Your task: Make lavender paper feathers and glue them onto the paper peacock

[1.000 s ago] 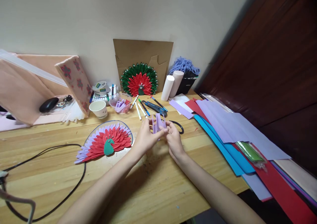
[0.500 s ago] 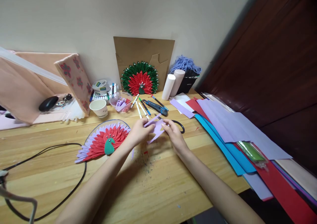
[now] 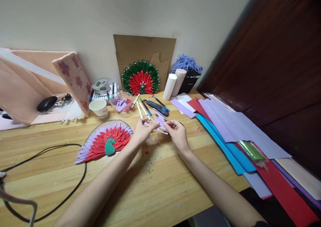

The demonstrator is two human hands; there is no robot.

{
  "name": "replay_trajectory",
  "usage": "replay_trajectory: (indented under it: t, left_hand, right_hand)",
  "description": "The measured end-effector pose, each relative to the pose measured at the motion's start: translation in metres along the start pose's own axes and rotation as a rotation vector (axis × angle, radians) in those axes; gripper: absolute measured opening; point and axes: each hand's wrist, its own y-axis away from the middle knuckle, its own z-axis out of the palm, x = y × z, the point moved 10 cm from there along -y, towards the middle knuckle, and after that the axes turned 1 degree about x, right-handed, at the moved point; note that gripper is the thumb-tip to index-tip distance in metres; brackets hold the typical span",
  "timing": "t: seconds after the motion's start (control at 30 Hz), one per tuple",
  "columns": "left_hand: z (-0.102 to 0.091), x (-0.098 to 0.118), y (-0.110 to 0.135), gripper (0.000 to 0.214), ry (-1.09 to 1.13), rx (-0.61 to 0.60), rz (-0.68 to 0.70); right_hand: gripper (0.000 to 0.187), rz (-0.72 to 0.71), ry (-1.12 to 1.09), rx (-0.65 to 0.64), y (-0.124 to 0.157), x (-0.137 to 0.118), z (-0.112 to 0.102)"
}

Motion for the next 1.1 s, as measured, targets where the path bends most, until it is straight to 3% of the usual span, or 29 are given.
replay_trajectory:
  t: [0.1,0.23,0.33,0.4,0.5,0.57,0.73,0.87,0.97,1.1]
  left_hand:
    - [0.022,-0.020,0.007,0.038,0.190,-0.137,-0.168]
    - [0.025,-0.027,0.010,0.036,0.284,-0.137,-0.228]
    - [0.018,-0.018,0.005,0.036,0.215,-0.121,-0.142]
    - [0.004,-0.008,-0.001,0.034,0.127,-0.039,-0.039]
    - [-0.015,0.011,-0.005,0.029,-0.001,0.079,0.114]
    - [-0.023,0.021,-0.005,0.029,-0.034,0.131,0.173]
    - [-0.032,0.033,-0.004,0.029,0.004,0.168,0.180]
    - [-0.038,0.038,-0.007,0.029,0.038,0.163,0.193]
    - [-0.042,0.041,-0.010,0.031,0.062,0.155,0.225]
    - [-0.048,0.043,-0.010,0.033,0.079,0.181,0.253]
  right_hand:
    - [0.025,-0.014,-0.017,-0.011,0.006,0.000,0.007]
    - [0.026,-0.018,0.014,-0.071,0.010,-0.003,0.018]
    - [0.027,-0.028,0.116,-0.174,0.002,-0.011,0.016]
    - [0.031,-0.041,0.227,-0.239,-0.007,-0.016,0.003]
    - [0.016,-0.166,0.665,-0.166,-0.022,-0.027,-0.034]
    - [0.018,-0.148,0.884,-0.191,-0.028,-0.017,-0.047]
    - [0.014,-0.153,1.056,-0.266,-0.023,-0.001,-0.038]
    - [0.015,-0.020,0.928,-0.333,-0.017,0.000,-0.033]
    - [0.013,0.155,0.508,-0.419,-0.006,-0.004,-0.022]
    - [0.020,0.248,-0.010,-0.637,0.025,-0.019,0.024]
